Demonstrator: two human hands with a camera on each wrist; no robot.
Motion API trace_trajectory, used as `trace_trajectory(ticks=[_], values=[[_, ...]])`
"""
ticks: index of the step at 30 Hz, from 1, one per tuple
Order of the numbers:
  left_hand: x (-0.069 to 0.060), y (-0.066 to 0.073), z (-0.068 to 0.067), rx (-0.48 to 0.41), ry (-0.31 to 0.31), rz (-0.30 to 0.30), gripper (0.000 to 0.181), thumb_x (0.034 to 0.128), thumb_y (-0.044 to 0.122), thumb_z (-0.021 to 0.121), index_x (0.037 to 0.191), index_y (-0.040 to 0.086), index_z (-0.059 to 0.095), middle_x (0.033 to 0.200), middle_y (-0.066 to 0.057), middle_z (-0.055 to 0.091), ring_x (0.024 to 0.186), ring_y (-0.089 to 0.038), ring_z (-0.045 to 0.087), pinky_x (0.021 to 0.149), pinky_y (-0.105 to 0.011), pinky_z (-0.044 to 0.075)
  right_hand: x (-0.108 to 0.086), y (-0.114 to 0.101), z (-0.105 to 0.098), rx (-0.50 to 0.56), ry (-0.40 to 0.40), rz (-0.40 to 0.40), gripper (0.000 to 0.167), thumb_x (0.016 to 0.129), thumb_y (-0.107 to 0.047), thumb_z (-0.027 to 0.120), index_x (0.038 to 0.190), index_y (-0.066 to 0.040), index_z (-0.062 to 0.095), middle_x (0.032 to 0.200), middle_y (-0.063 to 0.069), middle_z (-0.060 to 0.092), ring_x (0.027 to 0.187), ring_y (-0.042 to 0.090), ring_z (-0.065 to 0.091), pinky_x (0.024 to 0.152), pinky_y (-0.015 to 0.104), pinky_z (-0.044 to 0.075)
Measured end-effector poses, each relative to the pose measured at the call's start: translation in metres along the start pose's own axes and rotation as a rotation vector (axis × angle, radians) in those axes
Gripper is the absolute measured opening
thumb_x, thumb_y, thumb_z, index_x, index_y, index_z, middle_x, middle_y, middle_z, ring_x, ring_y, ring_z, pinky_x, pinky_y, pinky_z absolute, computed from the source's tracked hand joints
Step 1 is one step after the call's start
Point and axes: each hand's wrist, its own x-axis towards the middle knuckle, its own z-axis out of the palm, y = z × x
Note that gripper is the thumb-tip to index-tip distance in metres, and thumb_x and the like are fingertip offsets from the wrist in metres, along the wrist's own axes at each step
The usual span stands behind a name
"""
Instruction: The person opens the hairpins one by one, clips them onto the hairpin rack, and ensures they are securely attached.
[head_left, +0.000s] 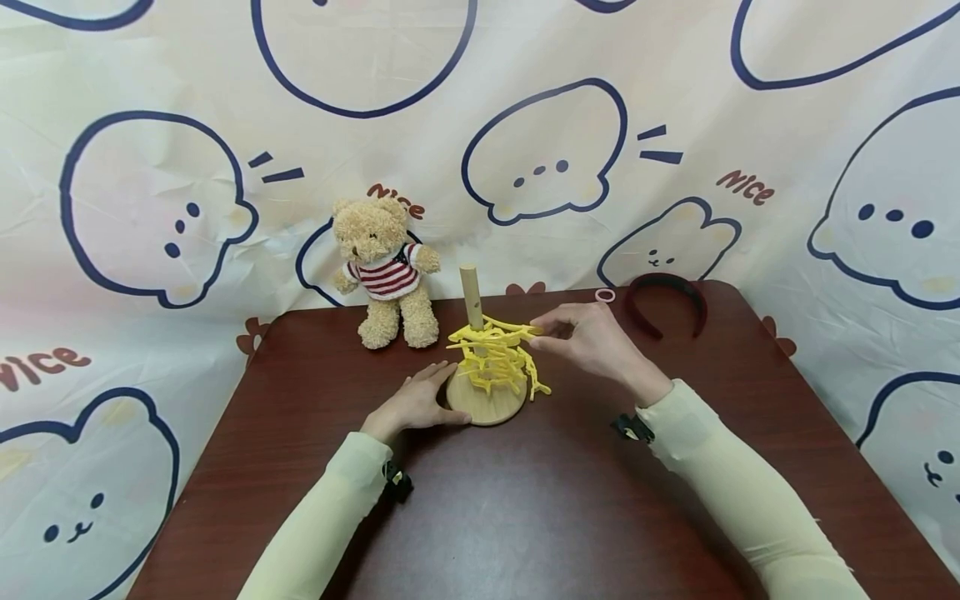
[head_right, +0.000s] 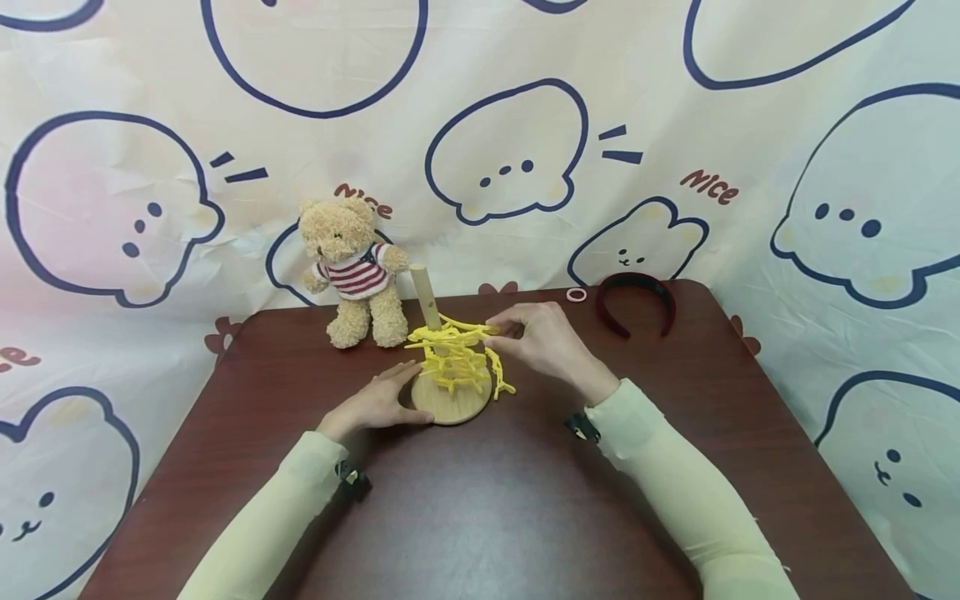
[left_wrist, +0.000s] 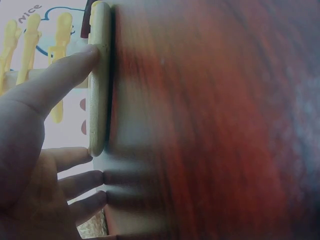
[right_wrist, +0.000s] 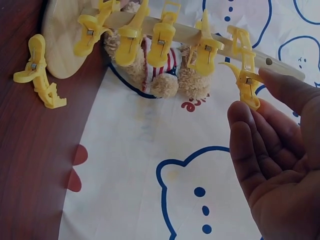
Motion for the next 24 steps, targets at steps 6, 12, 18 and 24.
trace_trajectory(ticks=[6,12,18,24], values=[[0.000,-0.001,0.000,0.006,0.005,0.001,0.105,0.0798,0.060,0.076,0.160,0.014,0.026,0.167,-0.013,0.022,0.155,-0.034,0.019,0.119,-0.066,0.018,0.005,-0.004,0.003,0.006,0.001,-0.006,0.029,0.085,-0.032,0.081,0.109,-0.017,0.078,0.093,-0.005,0.075,0.077,0.014,0.063,0.070,0.030,0.055],[0.000,0.000,0.001,0.000,0.001,-0.001,0.104,0.0801,0.060,0.076,0.160,0.015,0.026,0.167,-0.013,0.022,0.155,-0.033,0.018,0.120,-0.066,0.017,0.010,-0.007,0.007,0.017,0.019,-0.034,0.025,0.085,-0.029,0.082,0.106,-0.016,0.078,0.089,-0.005,0.074,0.077,0.013,0.063,0.069,0.030,0.054],[0.000,0.000,0.000,-0.004,-0.001,-0.003,0.104,0.0799,0.060,0.076,0.160,0.015,0.026,0.167,-0.013,0.022,0.155,-0.034,0.018,0.120,-0.066,0.017,0.014,-0.009,0.011,0.007,0.028,-0.050,0.025,0.085,-0.030,0.081,0.105,-0.017,0.079,0.089,-0.006,0.075,0.077,0.011,0.064,0.069,0.029,0.054],[0.000,-0.001,0.001,-0.003,-0.002,-0.001,0.105,0.0800,0.061,0.075,0.160,0.015,0.025,0.167,-0.013,0.022,0.155,-0.034,0.018,0.120,-0.066,0.017,0.016,-0.009,0.013,0.012,0.021,-0.045,0.023,0.085,-0.029,0.081,0.105,-0.018,0.079,0.088,-0.006,0.075,0.077,0.012,0.064,0.069,0.029,0.054]])
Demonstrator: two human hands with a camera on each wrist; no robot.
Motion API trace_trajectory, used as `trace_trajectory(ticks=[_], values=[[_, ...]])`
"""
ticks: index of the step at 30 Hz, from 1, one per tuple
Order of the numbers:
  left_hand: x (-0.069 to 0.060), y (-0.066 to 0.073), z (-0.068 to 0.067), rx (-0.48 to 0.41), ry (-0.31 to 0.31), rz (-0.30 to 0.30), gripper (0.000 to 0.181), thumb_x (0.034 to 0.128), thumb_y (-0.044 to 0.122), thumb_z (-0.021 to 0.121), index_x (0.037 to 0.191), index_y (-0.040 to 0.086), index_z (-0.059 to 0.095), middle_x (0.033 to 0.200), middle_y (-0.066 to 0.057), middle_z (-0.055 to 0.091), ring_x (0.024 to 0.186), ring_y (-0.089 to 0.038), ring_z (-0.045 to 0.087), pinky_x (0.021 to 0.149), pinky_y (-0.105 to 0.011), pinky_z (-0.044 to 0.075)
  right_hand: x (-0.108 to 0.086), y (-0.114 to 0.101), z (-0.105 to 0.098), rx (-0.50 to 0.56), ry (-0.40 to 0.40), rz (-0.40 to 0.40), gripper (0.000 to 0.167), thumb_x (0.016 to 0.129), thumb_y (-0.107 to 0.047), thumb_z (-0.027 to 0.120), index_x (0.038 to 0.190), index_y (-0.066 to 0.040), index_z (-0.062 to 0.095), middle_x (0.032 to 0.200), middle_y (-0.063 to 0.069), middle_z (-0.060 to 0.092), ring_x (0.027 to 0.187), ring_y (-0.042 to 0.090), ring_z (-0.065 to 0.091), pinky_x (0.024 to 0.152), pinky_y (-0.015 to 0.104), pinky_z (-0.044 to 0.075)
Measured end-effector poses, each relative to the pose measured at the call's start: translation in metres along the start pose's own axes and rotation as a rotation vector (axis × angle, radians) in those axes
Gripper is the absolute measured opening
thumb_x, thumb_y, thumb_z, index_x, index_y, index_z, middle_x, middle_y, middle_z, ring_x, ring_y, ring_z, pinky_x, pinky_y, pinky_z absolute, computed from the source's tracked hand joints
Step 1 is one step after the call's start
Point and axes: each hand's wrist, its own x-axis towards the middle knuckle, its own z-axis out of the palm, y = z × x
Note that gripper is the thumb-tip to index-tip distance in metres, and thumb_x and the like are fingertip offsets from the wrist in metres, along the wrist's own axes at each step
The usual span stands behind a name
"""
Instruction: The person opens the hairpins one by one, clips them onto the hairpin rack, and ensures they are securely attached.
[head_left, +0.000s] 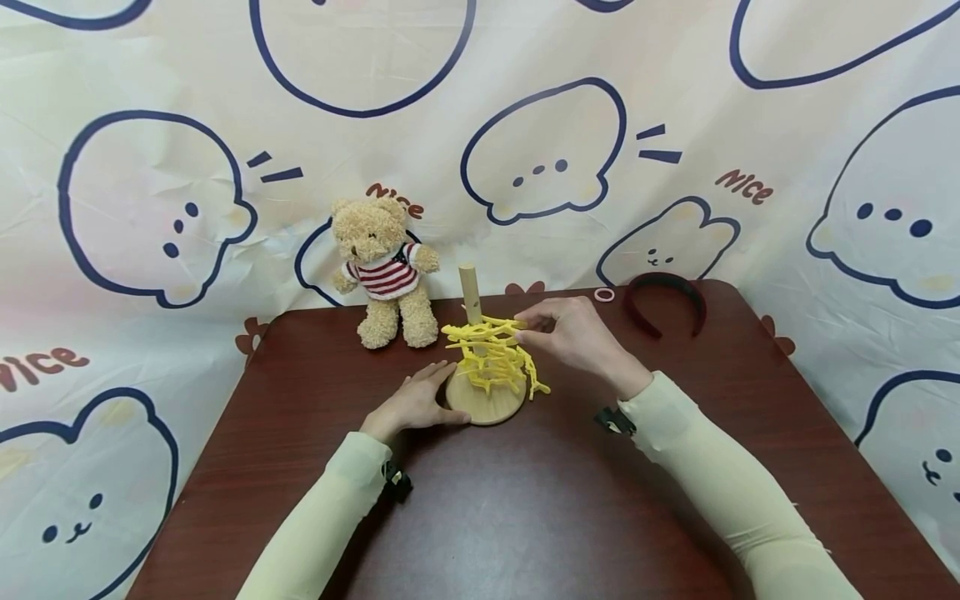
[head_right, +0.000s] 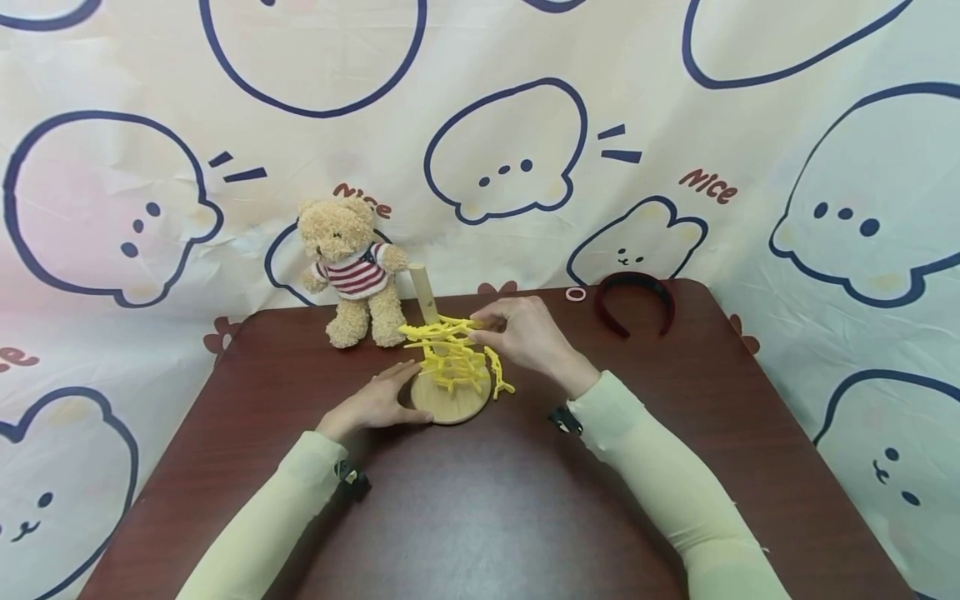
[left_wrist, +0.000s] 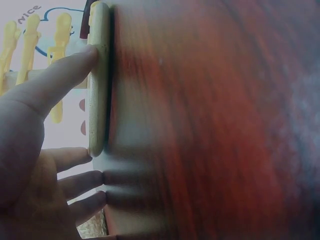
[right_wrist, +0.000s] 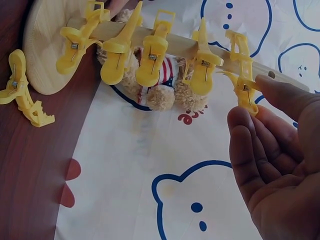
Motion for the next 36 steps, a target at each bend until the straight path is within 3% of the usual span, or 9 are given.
trace_trajectory(ticks=[36], values=[[0.0002,0.0008,0.0010,0.009,0.014,-0.001,0.105,0.0791,0.061,0.076,0.159,0.014,0.027,0.166,-0.013,0.023,0.154,-0.033,0.020,0.120,-0.066,0.018,0.0041,-0.0052,0.0075,0.016,0.027,0.034,0.028,0.083,-0.032,0.082,0.106,-0.016,0.079,0.086,-0.005,0.073,0.075,0.012,0.063,0.068,0.028,0.055]])
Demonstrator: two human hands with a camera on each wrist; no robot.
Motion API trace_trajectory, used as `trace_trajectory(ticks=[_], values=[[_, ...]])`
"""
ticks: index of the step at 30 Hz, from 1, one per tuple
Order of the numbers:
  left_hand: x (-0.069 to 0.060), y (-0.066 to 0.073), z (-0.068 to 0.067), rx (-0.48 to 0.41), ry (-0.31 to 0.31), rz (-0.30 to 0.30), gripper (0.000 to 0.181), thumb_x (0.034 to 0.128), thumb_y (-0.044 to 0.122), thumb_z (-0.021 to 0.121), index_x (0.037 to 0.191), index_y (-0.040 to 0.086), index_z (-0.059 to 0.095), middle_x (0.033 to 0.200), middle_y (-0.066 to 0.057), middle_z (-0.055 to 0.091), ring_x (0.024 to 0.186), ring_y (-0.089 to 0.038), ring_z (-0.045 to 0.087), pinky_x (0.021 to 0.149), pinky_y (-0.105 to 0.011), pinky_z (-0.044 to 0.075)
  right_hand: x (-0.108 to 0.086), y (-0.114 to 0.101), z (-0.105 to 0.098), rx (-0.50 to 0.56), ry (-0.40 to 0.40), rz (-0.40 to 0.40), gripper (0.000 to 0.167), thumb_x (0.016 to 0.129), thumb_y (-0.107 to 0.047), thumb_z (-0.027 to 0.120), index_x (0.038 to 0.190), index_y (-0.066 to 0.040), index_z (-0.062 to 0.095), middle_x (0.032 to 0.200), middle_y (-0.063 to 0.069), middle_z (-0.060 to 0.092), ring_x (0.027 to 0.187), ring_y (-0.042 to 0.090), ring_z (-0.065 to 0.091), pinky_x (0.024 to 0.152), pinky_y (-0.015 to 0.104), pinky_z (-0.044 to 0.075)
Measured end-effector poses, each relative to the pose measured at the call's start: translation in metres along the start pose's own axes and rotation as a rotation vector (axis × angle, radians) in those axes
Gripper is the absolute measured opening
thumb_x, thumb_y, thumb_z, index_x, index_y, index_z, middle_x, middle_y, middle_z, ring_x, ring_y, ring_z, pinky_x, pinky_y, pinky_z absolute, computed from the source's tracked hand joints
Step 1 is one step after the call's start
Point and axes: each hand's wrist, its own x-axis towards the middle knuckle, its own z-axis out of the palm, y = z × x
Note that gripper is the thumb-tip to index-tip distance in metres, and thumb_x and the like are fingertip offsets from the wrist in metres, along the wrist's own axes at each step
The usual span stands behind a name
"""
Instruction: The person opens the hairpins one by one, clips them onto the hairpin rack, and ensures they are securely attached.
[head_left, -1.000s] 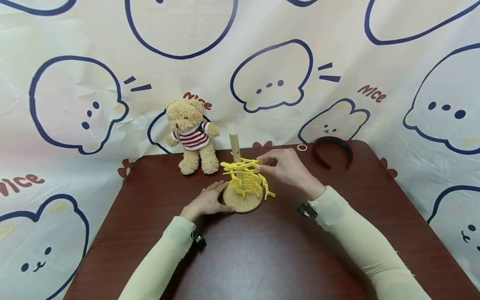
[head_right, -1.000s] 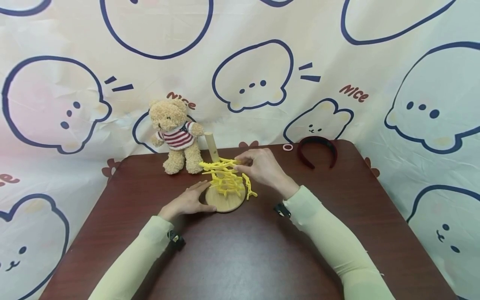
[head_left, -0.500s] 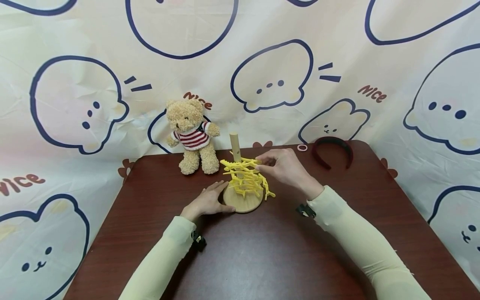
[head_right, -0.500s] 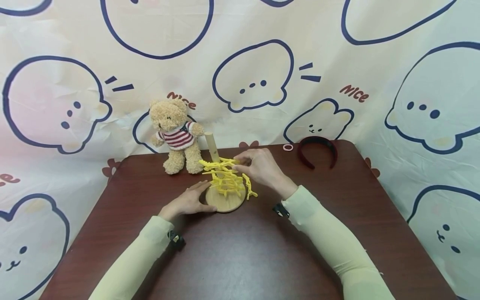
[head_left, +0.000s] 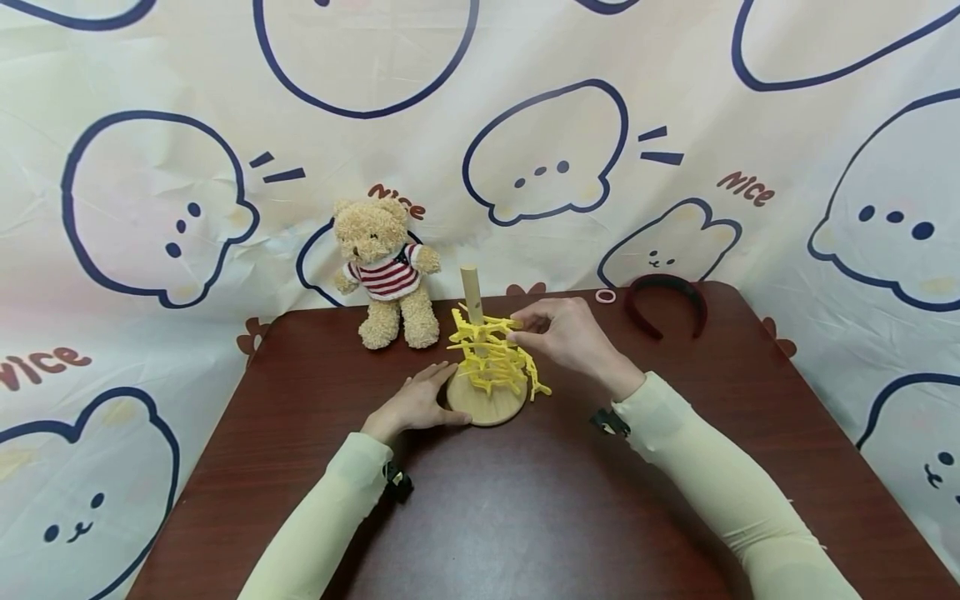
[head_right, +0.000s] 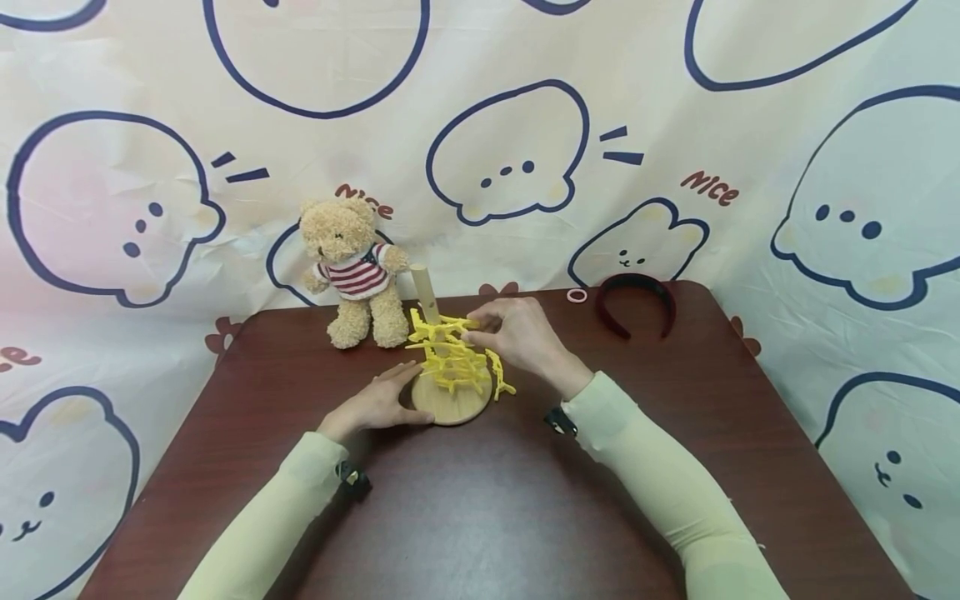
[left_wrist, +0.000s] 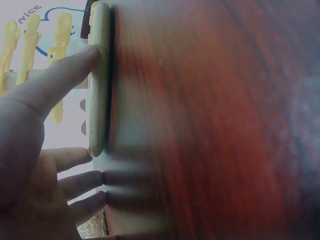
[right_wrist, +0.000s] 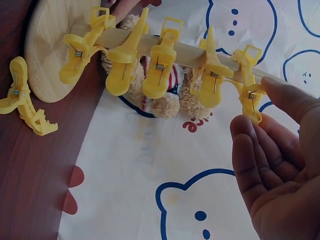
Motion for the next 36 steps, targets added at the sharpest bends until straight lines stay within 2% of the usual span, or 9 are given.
trace_trajectory(ticks=[6,15,21,25,29,36], values=[[0.001,0.000,0.000,-0.001,0.001,0.005,0.105,0.0792,0.061,0.076,0.159,0.014,0.027,0.166,-0.013,0.023,0.155,-0.033,0.020,0.119,-0.066,0.018,0.001,0.002,0.000,0.008,-0.007,0.011,0.030,0.082,-0.035,0.083,0.106,-0.017,0.078,0.087,-0.005,0.072,0.077,0.012,0.065,0.070,0.029,0.056],[0.001,-0.001,0.001,-0.002,-0.005,0.004,0.105,0.0794,0.062,0.075,0.159,0.015,0.027,0.167,-0.013,0.022,0.155,-0.033,0.019,0.119,-0.066,0.018,-0.001,0.005,-0.003,0.039,-0.066,0.076,0.037,0.083,-0.045,0.080,0.110,-0.021,0.075,0.093,-0.005,0.071,0.084,0.014,0.064,0.076,0.032,0.057],[0.001,-0.001,0.001,-0.004,-0.007,0.004,0.104,0.0803,0.060,0.075,0.160,0.016,0.026,0.167,-0.013,0.022,0.155,-0.034,0.018,0.119,-0.066,0.017,-0.006,0.020,-0.004,0.116,-0.056,0.088,0.040,0.081,-0.051,0.080,0.111,-0.024,0.074,0.096,-0.007,0.073,0.084,0.013,0.065,0.076,0.033,0.056],[0.000,-0.001,0.000,-0.004,-0.010,0.001,0.104,0.0804,0.060,0.075,0.160,0.016,0.026,0.167,-0.013,0.022,0.155,-0.034,0.018,0.120,-0.066,0.017,-0.010,0.029,-0.005,0.122,-0.069,0.123,0.043,0.083,-0.050,0.078,0.114,-0.021,0.073,0.096,-0.006,0.073,0.086,0.015,0.065,0.077,0.033,0.056],[0.000,-0.001,-0.001,-0.008,-0.010,0.003,0.103,0.0806,0.060,0.075,0.160,0.015,0.026,0.167,-0.013,0.022,0.155,-0.034,0.018,0.120,-0.066,0.016,-0.013,0.040,-0.005,0.117,-0.091,0.159,0.039,0.084,-0.048,0.078,0.113,-0.022,0.074,0.095,-0.005,0.072,0.086,0.017,0.064,0.076,0.033,0.055],[0.001,-0.002,0.000,-0.003,-0.008,0.011,0.104,0.0799,0.062,0.074,0.160,0.015,0.026,0.167,-0.012,0.022,0.155,-0.034,0.019,0.119,-0.066,0.018,-0.019,0.064,0.004,0.123,-0.091,0.140,0.026,0.085,-0.041,0.079,0.105,-0.025,0.075,0.092,-0.005,0.073,0.083,0.016,0.065,0.074,0.033,0.055]])
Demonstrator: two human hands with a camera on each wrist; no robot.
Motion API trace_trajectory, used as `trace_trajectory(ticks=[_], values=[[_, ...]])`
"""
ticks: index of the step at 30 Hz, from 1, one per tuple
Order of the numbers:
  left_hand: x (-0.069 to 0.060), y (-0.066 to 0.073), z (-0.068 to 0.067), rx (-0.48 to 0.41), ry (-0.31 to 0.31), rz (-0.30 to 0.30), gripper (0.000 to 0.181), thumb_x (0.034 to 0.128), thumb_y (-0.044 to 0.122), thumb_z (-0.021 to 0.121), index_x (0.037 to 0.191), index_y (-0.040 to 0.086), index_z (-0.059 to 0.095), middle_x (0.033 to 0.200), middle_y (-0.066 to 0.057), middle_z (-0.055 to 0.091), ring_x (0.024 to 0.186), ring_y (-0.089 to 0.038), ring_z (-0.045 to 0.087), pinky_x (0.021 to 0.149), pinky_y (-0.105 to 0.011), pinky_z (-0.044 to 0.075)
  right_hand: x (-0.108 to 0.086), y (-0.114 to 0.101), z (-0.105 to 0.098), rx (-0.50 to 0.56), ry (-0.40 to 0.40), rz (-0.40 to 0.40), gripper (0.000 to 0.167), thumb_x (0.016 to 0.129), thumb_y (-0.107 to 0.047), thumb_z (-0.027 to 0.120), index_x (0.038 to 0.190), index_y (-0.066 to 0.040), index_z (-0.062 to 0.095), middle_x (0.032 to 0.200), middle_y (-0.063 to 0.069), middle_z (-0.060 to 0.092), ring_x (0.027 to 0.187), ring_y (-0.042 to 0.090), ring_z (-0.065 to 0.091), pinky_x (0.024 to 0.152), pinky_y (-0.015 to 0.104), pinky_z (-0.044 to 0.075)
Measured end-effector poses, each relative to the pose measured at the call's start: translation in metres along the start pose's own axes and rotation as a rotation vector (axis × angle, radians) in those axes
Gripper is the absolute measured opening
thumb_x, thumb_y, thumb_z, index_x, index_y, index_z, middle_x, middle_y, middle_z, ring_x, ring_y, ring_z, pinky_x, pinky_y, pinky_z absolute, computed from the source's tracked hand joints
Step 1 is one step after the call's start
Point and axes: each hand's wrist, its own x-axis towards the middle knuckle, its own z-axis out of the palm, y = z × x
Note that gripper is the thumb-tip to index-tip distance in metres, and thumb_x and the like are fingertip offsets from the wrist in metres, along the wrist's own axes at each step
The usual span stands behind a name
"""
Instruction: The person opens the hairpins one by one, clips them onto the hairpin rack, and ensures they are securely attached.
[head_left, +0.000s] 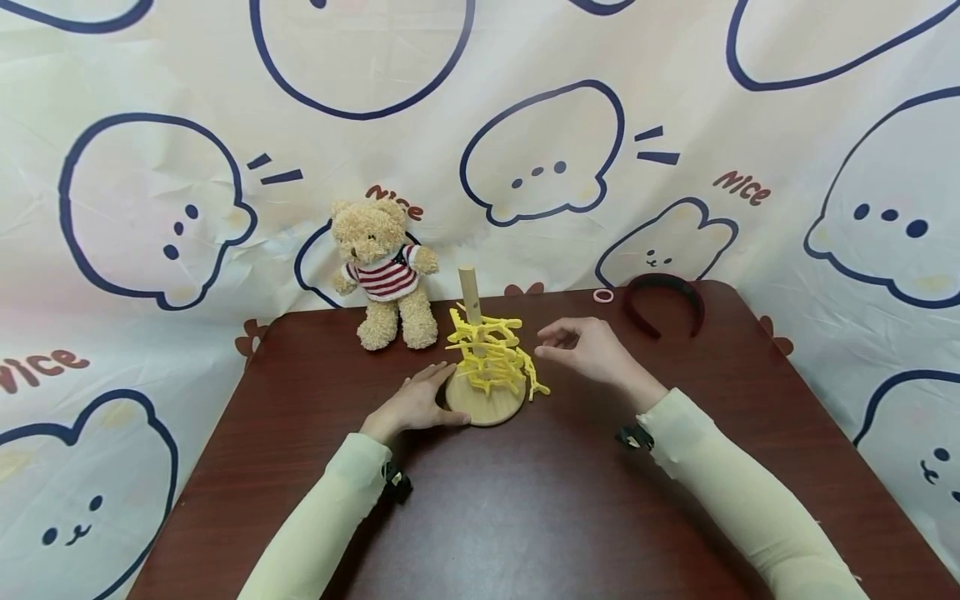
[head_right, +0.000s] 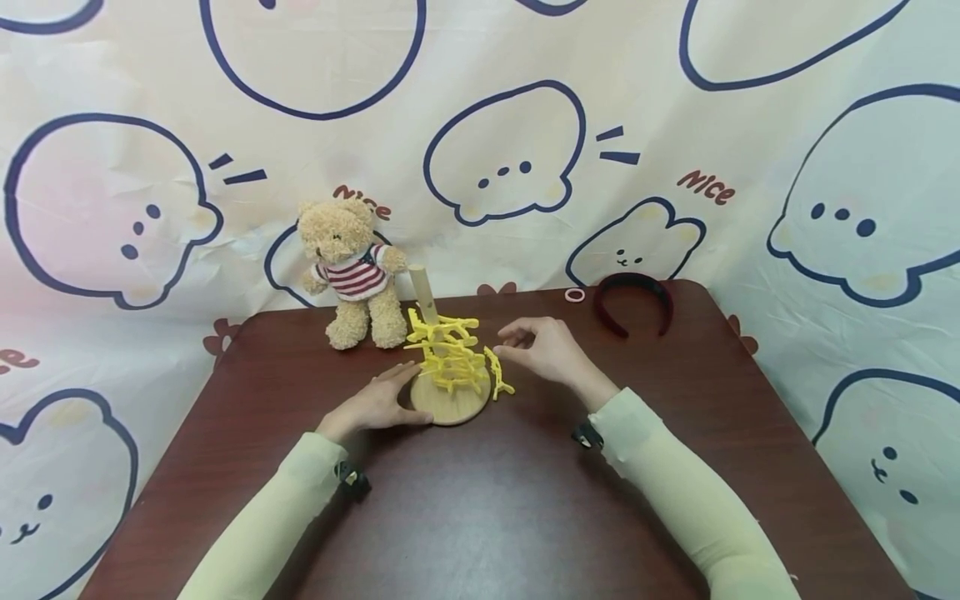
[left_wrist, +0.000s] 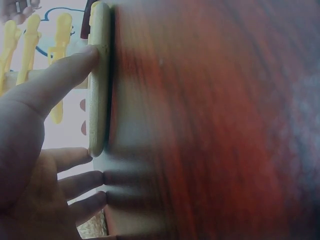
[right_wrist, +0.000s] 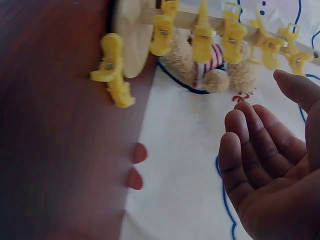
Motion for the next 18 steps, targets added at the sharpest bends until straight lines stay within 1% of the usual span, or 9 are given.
trace_trajectory(ticks=[3,8,10,15,18], values=[[0.000,0.000,0.000,-0.004,0.004,0.005,0.105,0.0795,0.062,0.075,0.159,0.014,0.027,0.167,-0.013,0.023,0.155,-0.034,0.019,0.119,-0.067,0.018,-0.001,0.010,0.004,0.014,-0.017,0.017,0.027,0.085,-0.040,0.079,0.106,-0.023,0.076,0.092,-0.003,0.074,0.085,0.017,0.065,0.073,0.033,0.054],[0.000,0.000,-0.001,-0.005,0.005,0.004,0.105,0.0792,0.062,0.075,0.159,0.014,0.027,0.166,-0.013,0.023,0.155,-0.034,0.019,0.119,-0.066,0.017,-0.002,0.025,0.014,0.029,-0.066,0.058,0.033,0.085,-0.036,0.079,0.110,-0.015,0.076,0.092,-0.002,0.074,0.085,0.020,0.064,0.070,0.032,0.053],[0.000,0.000,-0.001,-0.002,0.005,0.004,0.105,0.0792,0.062,0.075,0.159,0.014,0.027,0.166,-0.013,0.023,0.155,-0.034,0.019,0.119,-0.067,0.018,-0.002,0.031,0.018,0.026,-0.092,0.068,0.033,0.086,-0.034,0.079,0.111,-0.014,0.076,0.092,-0.001,0.074,0.083,0.019,0.063,0.068,0.032,0.053],[0.000,0.000,-0.001,-0.003,0.004,0.003,0.105,0.0792,0.062,0.075,0.159,0.015,0.027,0.166,-0.013,0.023,0.154,-0.035,0.019,0.119,-0.067,0.018,-0.002,0.043,0.029,0.046,-0.162,0.092,0.024,0.087,-0.024,0.077,0.108,-0.013,0.076,0.091,0.000,0.074,0.075,0.016,0.063,0.060,0.031,0.054],[0.000,0.000,-0.001,-0.004,0.002,0.001,0.105,0.0792,0.062,0.075,0.159,0.015,0.027,0.166,-0.013,0.023,0.154,-0.034,0.019,0.119,-0.066,0.018,-0.001,0.047,0.035,0.065,-0.193,0.120,0.024,0.087,-0.021,0.077,0.109,-0.012,0.075,0.090,0.000,0.074,0.073,0.015,0.064,0.060,0.031,0.055]])
